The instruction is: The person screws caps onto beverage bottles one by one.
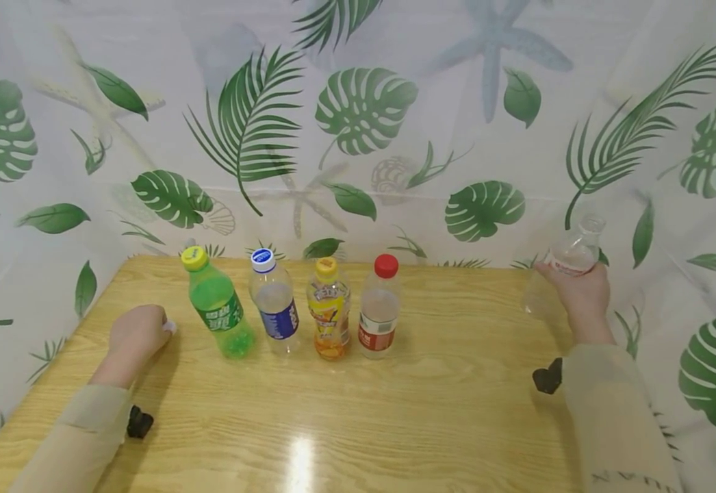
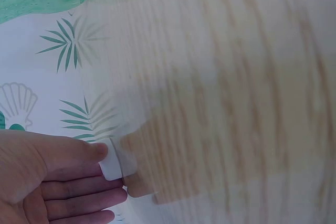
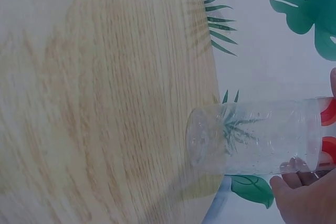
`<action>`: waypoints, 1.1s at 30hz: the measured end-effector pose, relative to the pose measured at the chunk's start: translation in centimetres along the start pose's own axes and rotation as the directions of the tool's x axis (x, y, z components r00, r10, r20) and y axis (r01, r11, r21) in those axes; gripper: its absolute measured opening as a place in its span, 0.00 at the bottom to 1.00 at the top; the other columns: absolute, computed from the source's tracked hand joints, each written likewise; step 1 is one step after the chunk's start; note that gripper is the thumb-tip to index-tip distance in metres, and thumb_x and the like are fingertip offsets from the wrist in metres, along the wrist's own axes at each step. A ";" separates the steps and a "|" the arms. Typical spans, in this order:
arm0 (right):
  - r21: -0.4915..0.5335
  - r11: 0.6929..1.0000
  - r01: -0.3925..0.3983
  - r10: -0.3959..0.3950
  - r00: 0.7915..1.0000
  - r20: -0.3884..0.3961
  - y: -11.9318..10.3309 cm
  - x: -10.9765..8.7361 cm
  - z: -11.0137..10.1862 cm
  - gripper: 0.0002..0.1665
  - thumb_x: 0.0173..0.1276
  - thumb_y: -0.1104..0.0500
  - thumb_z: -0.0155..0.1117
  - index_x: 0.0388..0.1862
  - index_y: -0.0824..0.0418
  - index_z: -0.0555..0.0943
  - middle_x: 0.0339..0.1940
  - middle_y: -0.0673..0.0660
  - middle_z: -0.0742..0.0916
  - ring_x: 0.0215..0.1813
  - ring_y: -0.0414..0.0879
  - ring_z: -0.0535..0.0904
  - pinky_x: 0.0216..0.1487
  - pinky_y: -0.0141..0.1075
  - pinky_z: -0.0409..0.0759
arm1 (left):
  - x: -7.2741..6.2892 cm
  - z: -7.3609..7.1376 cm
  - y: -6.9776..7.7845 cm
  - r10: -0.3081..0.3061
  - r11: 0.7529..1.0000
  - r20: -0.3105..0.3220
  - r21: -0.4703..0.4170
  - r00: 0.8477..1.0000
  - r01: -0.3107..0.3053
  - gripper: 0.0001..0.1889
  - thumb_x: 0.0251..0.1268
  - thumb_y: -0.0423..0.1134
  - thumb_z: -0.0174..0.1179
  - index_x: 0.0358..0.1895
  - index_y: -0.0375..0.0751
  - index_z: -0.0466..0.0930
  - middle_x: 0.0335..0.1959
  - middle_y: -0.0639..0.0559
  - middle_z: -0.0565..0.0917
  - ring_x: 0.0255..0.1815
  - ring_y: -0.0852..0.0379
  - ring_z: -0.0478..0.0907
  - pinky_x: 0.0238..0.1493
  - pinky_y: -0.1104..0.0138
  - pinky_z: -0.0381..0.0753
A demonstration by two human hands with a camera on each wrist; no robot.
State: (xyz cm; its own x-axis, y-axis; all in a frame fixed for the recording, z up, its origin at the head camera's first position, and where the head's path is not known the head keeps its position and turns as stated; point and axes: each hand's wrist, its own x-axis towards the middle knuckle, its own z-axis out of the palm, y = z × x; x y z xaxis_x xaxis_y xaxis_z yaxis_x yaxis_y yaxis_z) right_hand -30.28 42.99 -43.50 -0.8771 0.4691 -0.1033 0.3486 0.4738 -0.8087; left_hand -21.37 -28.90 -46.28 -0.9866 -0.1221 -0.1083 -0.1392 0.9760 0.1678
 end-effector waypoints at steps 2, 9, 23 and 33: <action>0.002 1.000 -0.003 0.003 1.000 0.008 -0.1 0.0 0.1 0.63 0.69 0.35 0.71 0.89 0.58 0.49 0.87 0.64 0.63 0.84 0.61 0.60 0.86 0.54 0.59 | 0.0 0.2 -0.1 0.001 1.000 -0.004 -0.005 1.000 -0.001 0.14 0.70 0.33 0.60 0.23 0.39 0.72 0.24 0.43 0.78 0.26 0.49 0.71 0.28 0.56 0.77; -0.006 1.000 -0.013 0.013 1.000 0.015 0.1 0.0 0.0 0.63 0.69 0.33 0.70 0.89 0.58 0.50 0.87 0.64 0.62 0.85 0.61 0.60 0.87 0.55 0.58 | 0.2 0.3 0.1 0.011 1.000 -0.004 0.012 1.000 -0.011 0.15 0.71 0.32 0.59 0.22 0.39 0.72 0.24 0.43 0.78 0.26 0.48 0.73 0.28 0.56 0.78; -0.150 0.987 0.062 -0.065 0.998 -0.016 0.6 0.3 0.0 0.61 0.68 0.29 0.67 0.84 0.67 0.58 0.79 0.70 0.71 0.78 0.66 0.68 0.80 0.62 0.66 | 0.1 -0.4 0.6 0.020 0.999 0.033 0.047 0.999 -0.021 0.13 0.72 0.30 0.58 0.25 0.36 0.74 0.26 0.41 0.80 0.27 0.48 0.74 0.31 0.54 0.81; -0.162 0.985 0.061 -0.068 0.997 -0.036 0.4 -0.1 0.2 0.59 0.70 0.32 0.67 0.82 0.69 0.60 0.78 0.70 0.73 0.78 0.65 0.69 0.81 0.60 0.66 | 0.1 -0.2 0.4 0.032 0.999 0.020 0.038 0.999 -0.033 0.14 0.72 0.31 0.59 0.24 0.38 0.72 0.26 0.40 0.81 0.28 0.47 0.75 0.33 0.52 0.82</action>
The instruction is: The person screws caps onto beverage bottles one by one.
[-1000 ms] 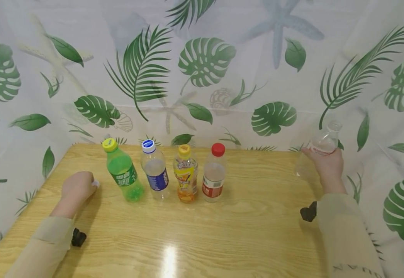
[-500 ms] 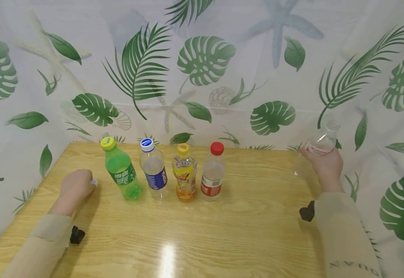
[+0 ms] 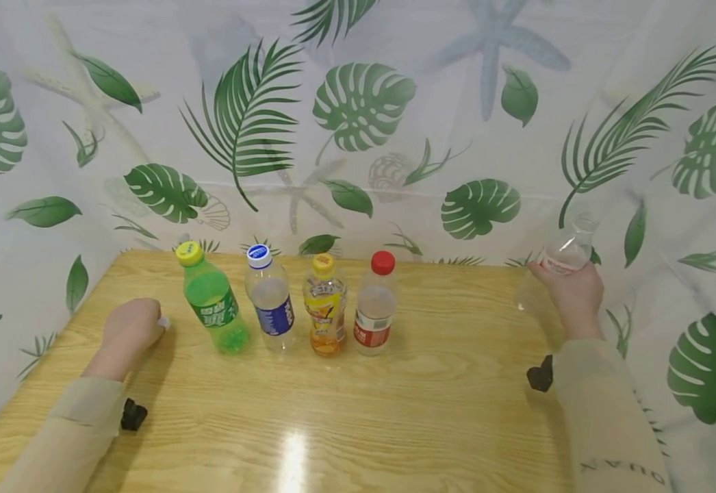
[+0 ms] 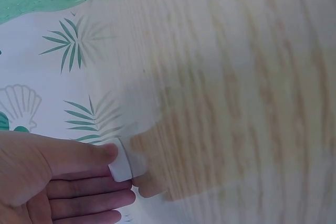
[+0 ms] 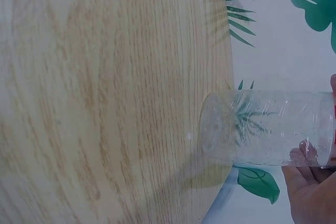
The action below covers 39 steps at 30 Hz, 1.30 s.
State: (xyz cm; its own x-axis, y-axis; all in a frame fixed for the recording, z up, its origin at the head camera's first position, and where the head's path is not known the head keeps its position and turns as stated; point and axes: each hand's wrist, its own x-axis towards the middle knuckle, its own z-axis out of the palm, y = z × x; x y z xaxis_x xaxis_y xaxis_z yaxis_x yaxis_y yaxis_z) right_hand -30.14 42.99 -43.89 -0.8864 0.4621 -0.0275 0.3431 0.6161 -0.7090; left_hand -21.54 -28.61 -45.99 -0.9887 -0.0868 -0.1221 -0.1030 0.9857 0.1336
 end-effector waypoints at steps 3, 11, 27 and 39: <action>0.004 1.000 0.006 -0.006 1.000 0.006 0.0 0.0 -0.1 0.59 0.70 0.31 0.67 0.83 0.68 0.60 0.78 0.70 0.73 0.78 0.65 0.68 0.80 0.61 0.66 | 0.0 -0.1 0.1 0.001 1.000 -0.002 0.001 1.000 -0.001 0.15 0.72 0.31 0.58 0.23 0.38 0.72 0.25 0.41 0.80 0.27 0.47 0.74 0.32 0.52 0.82; 0.001 0.999 0.034 -0.034 0.999 -0.014 -0.2 0.0 -0.4 0.59 0.68 0.31 0.68 0.80 0.70 0.61 0.75 0.71 0.74 0.76 0.66 0.70 0.80 0.61 0.66 | 0.0 -0.1 -0.1 0.009 1.000 0.001 0.005 1.000 -0.009 0.13 0.71 0.29 0.57 0.24 0.36 0.73 0.27 0.39 0.81 0.28 0.47 0.75 0.33 0.52 0.83; 0.019 0.999 0.035 -0.034 0.999 -0.021 -2.5 -0.8 -2.2 0.63 0.68 0.28 0.65 0.82 0.71 0.58 0.77 0.71 0.72 0.73 0.65 0.69 0.76 0.62 0.69 | -0.2 -0.2 0.1 -0.007 1.000 0.023 0.009 1.000 0.007 0.10 0.71 0.27 0.56 0.27 0.34 0.77 0.29 0.39 0.83 0.29 0.48 0.76 0.32 0.54 0.83; 0.020 0.992 0.122 -0.121 0.992 -0.030 -6.1 -2.3 -4.1 0.61 0.63 0.25 0.69 0.80 0.64 0.64 0.58 0.48 0.77 0.73 0.60 0.70 0.76 0.60 0.71 | -0.6 -0.2 0.3 -0.008 1.000 0.040 0.007 0.999 0.008 0.09 0.70 0.26 0.55 0.29 0.33 0.78 0.29 0.39 0.83 0.29 0.48 0.76 0.32 0.55 0.83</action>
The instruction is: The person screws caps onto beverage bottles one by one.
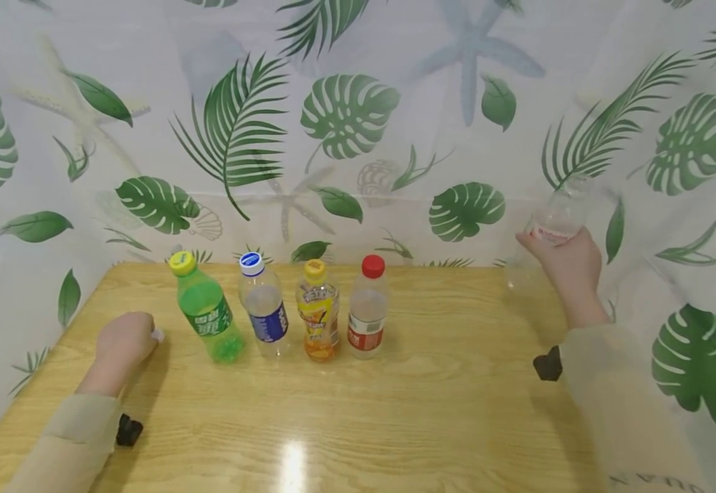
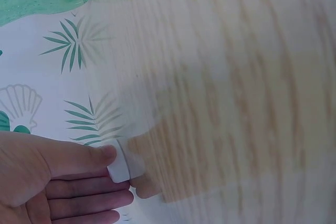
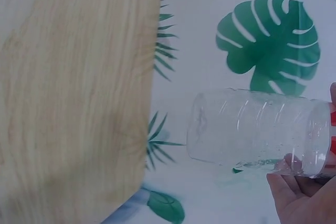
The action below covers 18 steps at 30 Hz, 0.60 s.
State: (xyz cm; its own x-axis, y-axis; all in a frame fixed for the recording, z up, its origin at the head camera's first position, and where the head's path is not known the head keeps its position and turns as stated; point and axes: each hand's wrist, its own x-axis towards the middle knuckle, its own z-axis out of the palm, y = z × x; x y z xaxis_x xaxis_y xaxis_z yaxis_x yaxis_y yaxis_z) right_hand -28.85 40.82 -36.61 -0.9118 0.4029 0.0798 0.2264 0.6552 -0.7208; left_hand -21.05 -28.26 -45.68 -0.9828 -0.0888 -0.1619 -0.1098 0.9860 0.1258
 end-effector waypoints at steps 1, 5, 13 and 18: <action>0.005 1.000 -0.003 0.003 1.000 0.008 -0.4 -0.1 -0.1 0.61 0.63 0.25 0.70 0.80 0.64 0.64 0.57 0.47 0.77 0.73 0.59 0.70 0.77 0.60 0.70 | 0.0 0.1 0.0 0.001 1.000 0.000 0.002 1.000 -0.001 0.09 0.70 0.26 0.55 0.29 0.33 0.79 0.30 0.39 0.83 0.29 0.48 0.76 0.32 0.54 0.83; -0.021 1.000 -0.020 0.020 0.999 0.035 -2.0 -0.5 -0.4 0.60 0.61 0.23 0.70 0.74 0.64 0.67 0.54 0.49 0.77 0.63 0.55 0.73 0.66 0.52 0.77 | -0.1 0.2 -0.1 0.003 1.000 0.003 0.000 1.000 -0.003 0.08 0.71 0.27 0.57 0.30 0.33 0.79 0.30 0.39 0.83 0.29 0.48 0.76 0.32 0.54 0.83; -0.050 0.995 0.089 -0.085 0.993 0.081 -5.4 -2.0 -0.7 0.56 0.63 0.25 0.70 0.71 0.65 0.68 0.55 0.54 0.79 0.53 0.48 0.74 0.46 0.36 0.74 | -0.4 0.2 0.0 0.012 1.000 -0.020 -0.006 1.000 -0.012 0.09 0.71 0.28 0.58 0.29 0.32 0.78 0.30 0.37 0.83 0.29 0.47 0.75 0.33 0.52 0.83; -0.055 0.987 0.153 -0.148 0.985 0.086 -7.0 -3.2 -0.8 0.54 0.65 0.27 0.70 0.72 0.66 0.69 0.58 0.59 0.80 0.56 0.52 0.75 0.50 0.43 0.75 | -0.3 0.2 0.1 0.022 1.000 -0.037 0.005 0.999 -0.022 0.09 0.71 0.29 0.58 0.29 0.32 0.77 0.30 0.37 0.83 0.30 0.47 0.76 0.34 0.50 0.84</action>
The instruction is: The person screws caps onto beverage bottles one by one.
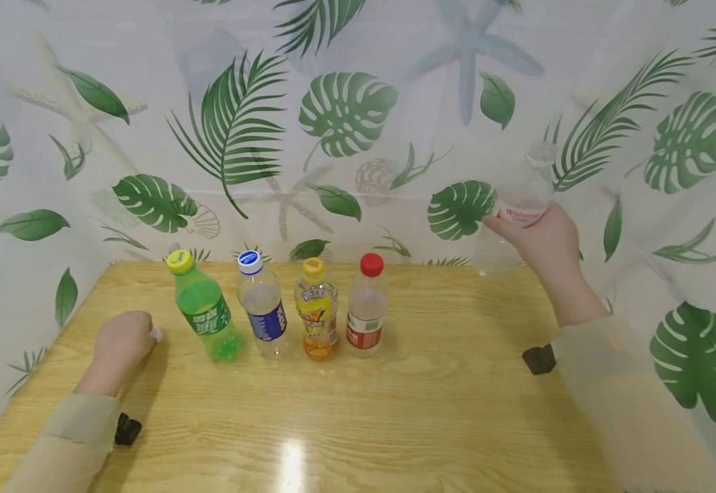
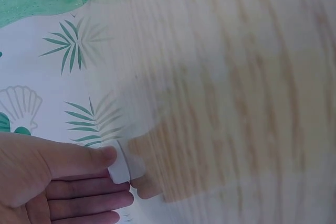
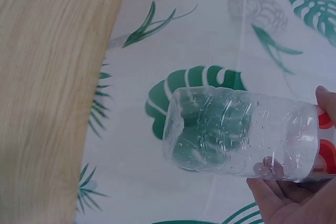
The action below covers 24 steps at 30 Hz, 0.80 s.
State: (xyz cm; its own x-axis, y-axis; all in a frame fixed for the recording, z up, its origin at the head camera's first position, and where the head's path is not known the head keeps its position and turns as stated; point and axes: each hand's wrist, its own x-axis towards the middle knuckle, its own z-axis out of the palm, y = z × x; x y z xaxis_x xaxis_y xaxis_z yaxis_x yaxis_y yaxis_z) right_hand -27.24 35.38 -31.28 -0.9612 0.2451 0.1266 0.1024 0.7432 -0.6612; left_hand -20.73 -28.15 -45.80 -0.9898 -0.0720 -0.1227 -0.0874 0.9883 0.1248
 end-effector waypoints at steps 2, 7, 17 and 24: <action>0.004 1.000 0.011 -0.011 1.000 0.002 -0.6 -0.4 -0.1 0.54 0.65 0.28 0.70 0.72 0.66 0.69 0.59 0.60 0.80 0.56 0.52 0.75 0.51 0.44 0.75 | 0.0 0.0 0.0 0.000 1.000 0.000 0.004 1.000 0.000 0.09 0.71 0.29 0.58 0.28 0.33 0.77 0.29 0.38 0.82 0.29 0.47 0.75 0.33 0.51 0.83; 0.035 0.999 0.037 -0.037 0.999 -0.001 -2.1 -1.6 -0.2 0.53 0.64 0.29 0.73 0.72 0.64 0.70 0.56 0.54 0.81 0.53 0.46 0.75 0.50 0.39 0.74 | 0.1 0.1 0.0 0.002 1.000 0.002 -0.005 1.000 -0.002 0.11 0.71 0.28 0.58 0.26 0.35 0.76 0.27 0.40 0.81 0.27 0.49 0.73 0.29 0.55 0.80; 0.106 0.985 0.133 -0.140 0.989 0.058 -5.5 -4.5 -0.1 0.45 0.65 0.35 0.76 0.70 0.57 0.72 0.55 0.47 0.81 0.50 0.39 0.76 0.44 0.25 0.75 | 0.1 -0.1 0.0 0.002 1.000 -0.002 0.000 1.000 -0.002 0.10 0.68 0.25 0.55 0.26 0.34 0.76 0.28 0.40 0.82 0.28 0.49 0.73 0.29 0.55 0.81; 0.098 0.987 0.123 -0.139 0.975 0.171 -7.1 -6.5 0.1 0.48 0.68 0.36 0.74 0.76 0.59 0.68 0.68 0.61 0.80 0.61 0.52 0.76 0.53 0.35 0.76 | 0.0 -0.1 0.1 0.009 1.000 -0.010 0.001 1.000 -0.009 0.10 0.68 0.26 0.56 0.26 0.35 0.75 0.26 0.40 0.80 0.28 0.49 0.73 0.30 0.53 0.81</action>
State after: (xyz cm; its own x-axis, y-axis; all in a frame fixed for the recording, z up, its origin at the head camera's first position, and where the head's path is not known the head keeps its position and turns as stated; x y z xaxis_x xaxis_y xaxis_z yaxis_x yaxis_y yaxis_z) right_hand -21.70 28.44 -27.51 -0.9956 0.0291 0.0887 -0.0427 0.7030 -0.7099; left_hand -20.72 -28.05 -45.68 -0.9917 -0.0643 -0.1112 -0.0781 0.9891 0.1246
